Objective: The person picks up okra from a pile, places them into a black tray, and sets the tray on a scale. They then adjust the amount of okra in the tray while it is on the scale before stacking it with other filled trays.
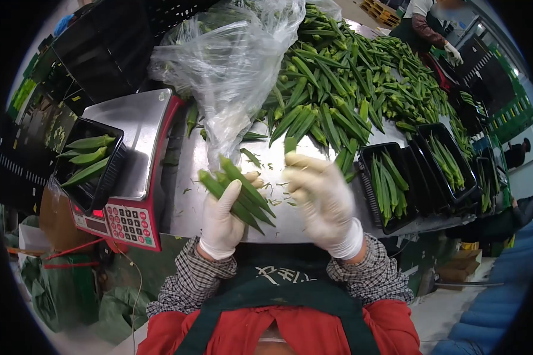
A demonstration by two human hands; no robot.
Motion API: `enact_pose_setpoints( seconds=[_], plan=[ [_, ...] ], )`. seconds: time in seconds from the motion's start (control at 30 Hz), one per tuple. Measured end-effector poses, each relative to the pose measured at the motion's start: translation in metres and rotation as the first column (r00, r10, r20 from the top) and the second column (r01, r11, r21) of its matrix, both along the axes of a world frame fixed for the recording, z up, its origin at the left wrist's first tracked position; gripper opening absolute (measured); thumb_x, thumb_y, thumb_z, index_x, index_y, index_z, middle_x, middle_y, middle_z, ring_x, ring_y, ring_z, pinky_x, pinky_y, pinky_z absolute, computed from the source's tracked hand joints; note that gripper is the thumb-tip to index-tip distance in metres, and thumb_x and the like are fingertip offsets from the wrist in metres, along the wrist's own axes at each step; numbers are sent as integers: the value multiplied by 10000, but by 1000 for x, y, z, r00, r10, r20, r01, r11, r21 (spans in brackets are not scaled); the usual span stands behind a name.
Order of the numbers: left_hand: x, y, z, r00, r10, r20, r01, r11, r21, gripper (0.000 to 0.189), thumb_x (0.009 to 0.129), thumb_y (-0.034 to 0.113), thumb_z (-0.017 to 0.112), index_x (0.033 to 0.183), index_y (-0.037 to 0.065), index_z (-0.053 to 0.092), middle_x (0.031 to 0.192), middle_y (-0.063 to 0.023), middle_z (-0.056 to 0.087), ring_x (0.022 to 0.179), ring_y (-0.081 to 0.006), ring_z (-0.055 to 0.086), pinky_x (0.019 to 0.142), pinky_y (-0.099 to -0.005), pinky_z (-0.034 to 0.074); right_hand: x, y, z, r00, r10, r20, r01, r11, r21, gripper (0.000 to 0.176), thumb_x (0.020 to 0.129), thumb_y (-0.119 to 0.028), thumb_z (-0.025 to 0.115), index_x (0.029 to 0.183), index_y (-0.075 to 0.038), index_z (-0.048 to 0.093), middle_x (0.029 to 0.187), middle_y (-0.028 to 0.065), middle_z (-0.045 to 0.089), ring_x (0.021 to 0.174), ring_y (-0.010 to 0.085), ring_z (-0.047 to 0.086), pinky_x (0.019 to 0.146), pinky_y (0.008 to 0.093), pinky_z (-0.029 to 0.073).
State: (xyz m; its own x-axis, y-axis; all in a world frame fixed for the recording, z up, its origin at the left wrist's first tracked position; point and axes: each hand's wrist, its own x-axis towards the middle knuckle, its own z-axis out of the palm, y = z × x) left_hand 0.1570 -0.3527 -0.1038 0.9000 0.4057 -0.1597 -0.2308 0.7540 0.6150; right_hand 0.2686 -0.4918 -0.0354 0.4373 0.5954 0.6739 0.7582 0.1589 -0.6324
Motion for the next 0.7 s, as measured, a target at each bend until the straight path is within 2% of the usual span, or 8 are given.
enact_pose_setpoints(
  seconds=[0.07,0.13,0.17,0.3,0.4,0.5,0.63,0.7],
  plan=[
    [1,2,-3,961,-157,227,233,902,-364,417,978,240,475,1328,23,418,1222,-141,554,1115,-235,550,906,-350,488,-6,9,-3,966,236,104,-217,962,-168,352,743,21,630,1089,-44,611,1151,190,562,931,356,610,792,358,512],
    [2,1,-15,948,-212,239,302,838,-454,442,969,278,485,1333,40,409,1239,-137,531,1134,-239,532,979,-382,450,-12,10,-13,934,338,113,-268,875,-403,373,736,32,616,1102,-37,599,1176,199,551,981,381,591,837,383,496],
    [2,0,-19,975,-181,127,217,889,-402,435,958,266,499,1319,35,427,1211,-137,548,1122,-244,541,972,-392,459,-9,11,-15,925,380,2,-358,874,-330,427,719,33,611,1140,-28,576,1186,200,542,1033,382,569,867,392,484],
    [3,11,-42,983,-163,84,183,898,-400,420,916,228,548,1274,22,472,1165,-135,570,1072,-257,568,971,-445,455,45,2,-28,968,-204,143,234,944,-232,416,739,10,605,1152,-11,559,1155,212,543,1044,368,562,869,419,483],
    [6,9,-35,984,-137,113,171,906,-386,477,898,235,571,1303,25,431,1172,-130,544,1075,-257,549,968,-430,453,103,1,-55,636,-565,526,765,552,-332,325,808,-100,597,1121,-18,573,983,192,597,888,351,615,777,418,513],
    [3,11,-43,965,-156,211,231,889,-396,484,904,185,556,1332,18,402,1212,-157,539,1117,-276,542,993,-450,439,125,-10,-69,680,-563,470,717,374,-589,304,833,-167,584,1102,-26,586,892,166,612,792,348,629,719,414,521],
    [1,9,-46,960,-148,237,228,907,-355,518,898,149,556,1360,14,366,1253,-176,524,1149,-284,534,1011,-457,428,104,-22,-47,674,-634,379,727,661,-187,246,850,-90,564,1078,-2,596,855,152,602,757,340,619,679,400,510],
    [2,7,-41,966,-138,220,208,919,-335,525,895,150,557,1362,10,363,1258,-176,521,1151,-285,533,1011,-451,428,72,-20,-20,761,-615,207,648,740,-180,257,837,-75,578,1084,-5,597,815,143,584,719,327,601,654,403,497]
  ],
)
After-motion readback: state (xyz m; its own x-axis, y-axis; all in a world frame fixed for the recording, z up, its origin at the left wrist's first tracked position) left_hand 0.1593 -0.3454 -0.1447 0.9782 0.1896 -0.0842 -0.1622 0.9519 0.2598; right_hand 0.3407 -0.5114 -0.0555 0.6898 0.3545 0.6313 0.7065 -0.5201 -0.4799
